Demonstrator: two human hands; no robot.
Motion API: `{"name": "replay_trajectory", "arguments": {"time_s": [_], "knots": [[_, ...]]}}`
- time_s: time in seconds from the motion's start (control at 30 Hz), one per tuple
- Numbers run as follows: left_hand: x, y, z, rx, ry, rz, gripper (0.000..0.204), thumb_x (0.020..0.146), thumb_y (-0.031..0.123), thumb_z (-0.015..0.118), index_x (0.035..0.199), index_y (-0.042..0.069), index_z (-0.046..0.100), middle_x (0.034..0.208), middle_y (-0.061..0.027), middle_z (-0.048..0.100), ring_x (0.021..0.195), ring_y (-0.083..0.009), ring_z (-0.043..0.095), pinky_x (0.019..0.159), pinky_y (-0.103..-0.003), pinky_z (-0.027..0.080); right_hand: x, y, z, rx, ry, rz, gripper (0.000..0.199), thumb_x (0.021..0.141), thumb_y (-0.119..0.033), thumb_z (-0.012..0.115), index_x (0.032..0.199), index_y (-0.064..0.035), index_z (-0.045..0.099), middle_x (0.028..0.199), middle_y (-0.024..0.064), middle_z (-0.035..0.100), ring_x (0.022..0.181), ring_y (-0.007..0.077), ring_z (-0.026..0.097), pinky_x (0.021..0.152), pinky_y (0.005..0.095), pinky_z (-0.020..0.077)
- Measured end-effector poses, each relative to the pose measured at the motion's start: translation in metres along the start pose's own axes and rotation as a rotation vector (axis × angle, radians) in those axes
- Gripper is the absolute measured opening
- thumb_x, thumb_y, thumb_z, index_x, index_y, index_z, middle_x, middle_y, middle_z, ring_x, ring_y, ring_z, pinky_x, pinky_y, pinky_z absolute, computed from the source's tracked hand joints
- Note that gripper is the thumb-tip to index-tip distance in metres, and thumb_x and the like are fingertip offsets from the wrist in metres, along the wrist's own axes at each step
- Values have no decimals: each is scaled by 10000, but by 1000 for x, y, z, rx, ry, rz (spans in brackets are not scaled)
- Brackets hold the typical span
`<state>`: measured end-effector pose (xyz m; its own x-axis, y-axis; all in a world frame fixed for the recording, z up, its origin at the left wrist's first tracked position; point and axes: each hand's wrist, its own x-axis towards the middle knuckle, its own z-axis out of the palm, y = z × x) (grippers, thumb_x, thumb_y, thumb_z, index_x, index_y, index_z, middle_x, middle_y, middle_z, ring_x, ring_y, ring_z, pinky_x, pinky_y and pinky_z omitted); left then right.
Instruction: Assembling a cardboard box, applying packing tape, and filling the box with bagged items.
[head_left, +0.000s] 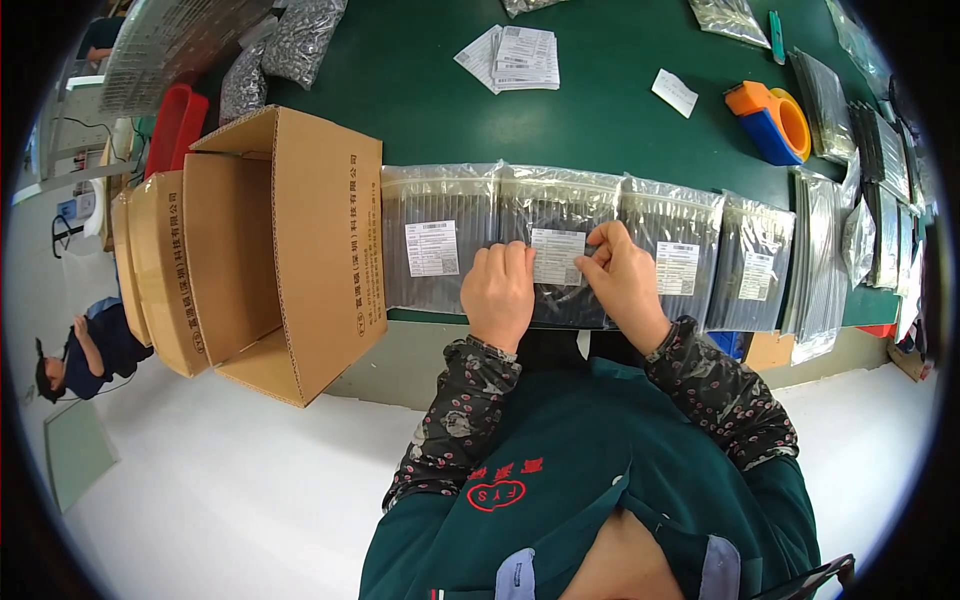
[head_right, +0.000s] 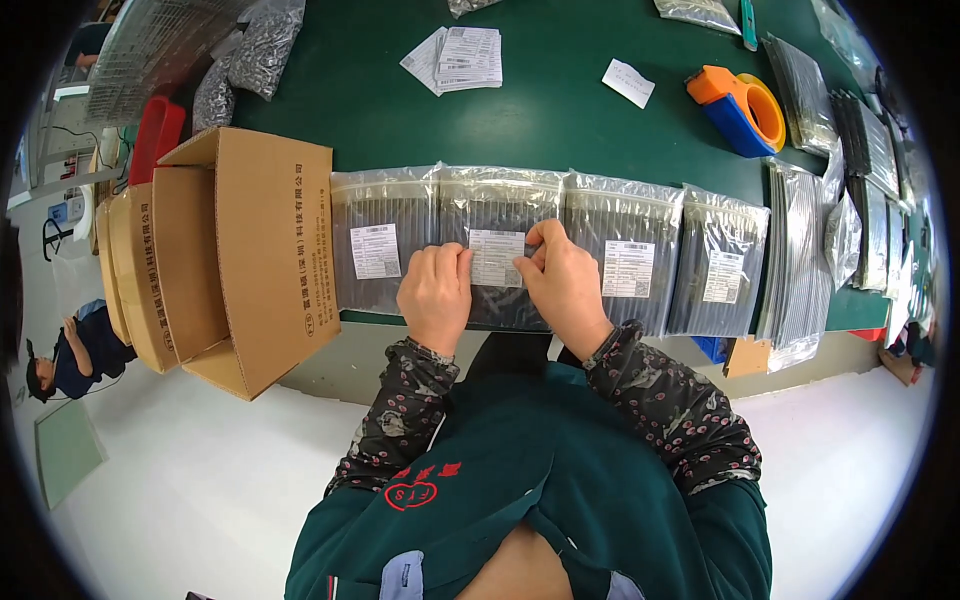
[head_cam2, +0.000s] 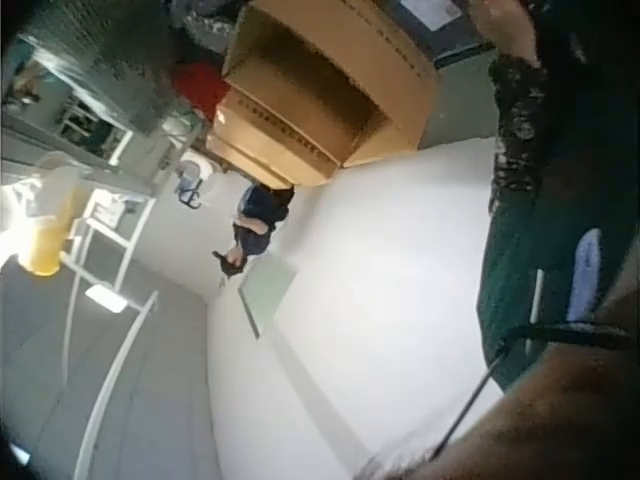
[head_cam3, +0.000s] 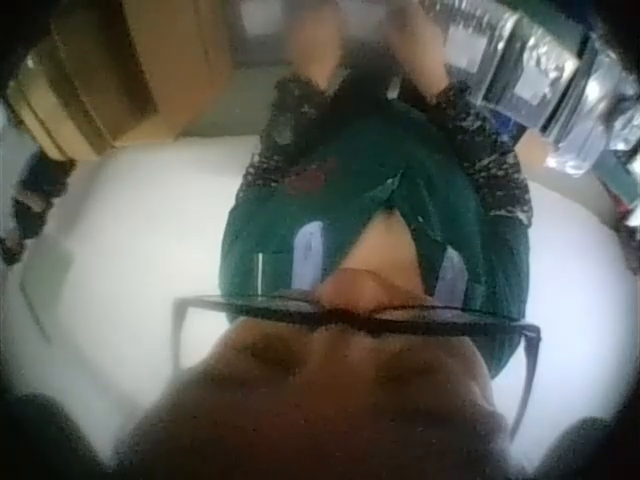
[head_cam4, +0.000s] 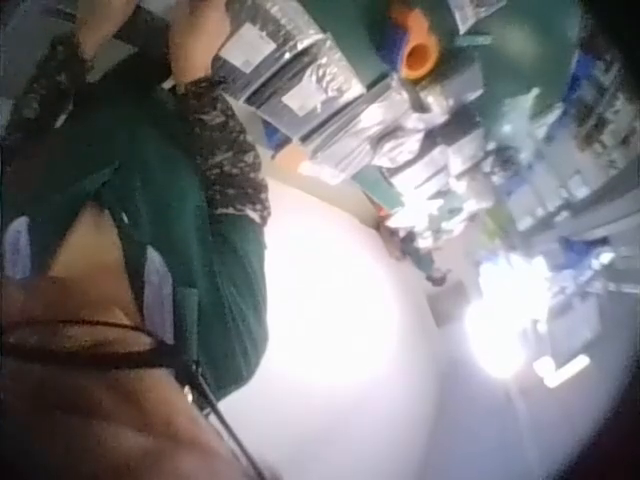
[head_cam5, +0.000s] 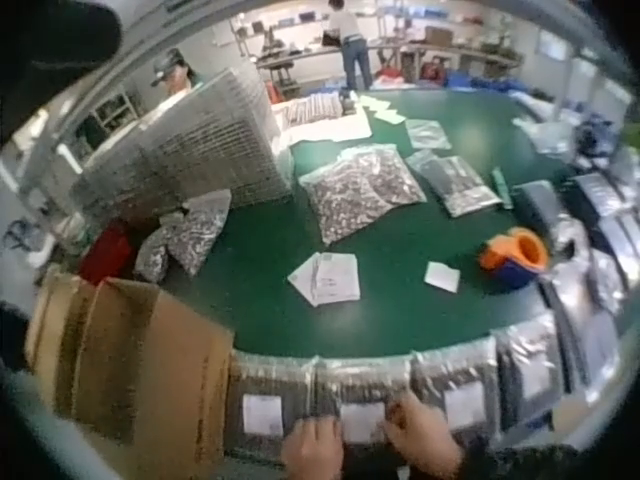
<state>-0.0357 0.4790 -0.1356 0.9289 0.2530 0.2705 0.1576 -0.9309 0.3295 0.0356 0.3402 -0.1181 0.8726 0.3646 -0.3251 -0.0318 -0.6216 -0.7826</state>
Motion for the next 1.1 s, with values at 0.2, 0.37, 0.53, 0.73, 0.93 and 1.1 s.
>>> {"name": "replay_trajectory", "arguments": {"time_s": [0.2, 0.37, 0.53, 0.73, 0.93, 1.1], "knots": [[-2, 0, 4, 76, -41, 35, 139, 778, 135, 618, 764, 73, 495, 685, -54, 463, 640, -229, 500, 521, -326, 426, -3, 1, 6, -124, 36, -92, 224, 750, -94, 618, 890, -50, 448, 689, 95, 569, 625, 283, 584, 539, 377, 453], [0, 4, 1, 95, -55, -22, 164, 777, 154, 621, 754, 72, 480, 714, -61, 452, 658, -234, 504, 525, -331, 429, -6, 3, 8, -230, 69, -168, 230, 756, -125, 627, 885, -56, 449, 715, 100, 567, 622, 290, 579, 532, 377, 448], [3, 0, -3, 63, 73, -118, 206, 764, 186, 630, 856, 69, 488, 824, -81, 478, 720, -273, 506, 550, -346, 441, -5, 1, -3, -405, 98, -247, 225, 762, -168, 631, 857, -61, 457, 748, 94, 553, 649, 287, 575, 534, 370, 441], [-6, -3, -9, 71, -59, -11, 442, 752, 190, 635, 1106, 12, 441, 1060, -130, 511, 1002, -301, 474, 871, -445, 364, -9, 4, -26, -488, 30, -445, 113, 733, -42, 516, 839, -65, 485, 821, 82, 509, 789, 250, 567, 575, 358, 470], [-26, 6, -18, -17, -408, 6, 726, 777, 304, 599, 1336, -15, 262, 1418, -168, 225, 1321, -324, 180, 1029, -581, 55, 9, 3, -56, -421, -64, -528, 123, 724, -80, 575, 840, -81, 534, 798, 84, 531, 785, 272, 559, 620, 372, 470], [-22, 14, -39, 37, -269, 8, 704, 832, 412, 508, 1345, -4, 263, 1427, -179, 200, 1338, -342, 118, 1028, -581, 10, 69, 2, -137, -513, 566, -431, 396, 698, -169, 666, 1037, -37, 511, 960, 133, 542, 921, 314, 501, 784, 375, 422]]}}
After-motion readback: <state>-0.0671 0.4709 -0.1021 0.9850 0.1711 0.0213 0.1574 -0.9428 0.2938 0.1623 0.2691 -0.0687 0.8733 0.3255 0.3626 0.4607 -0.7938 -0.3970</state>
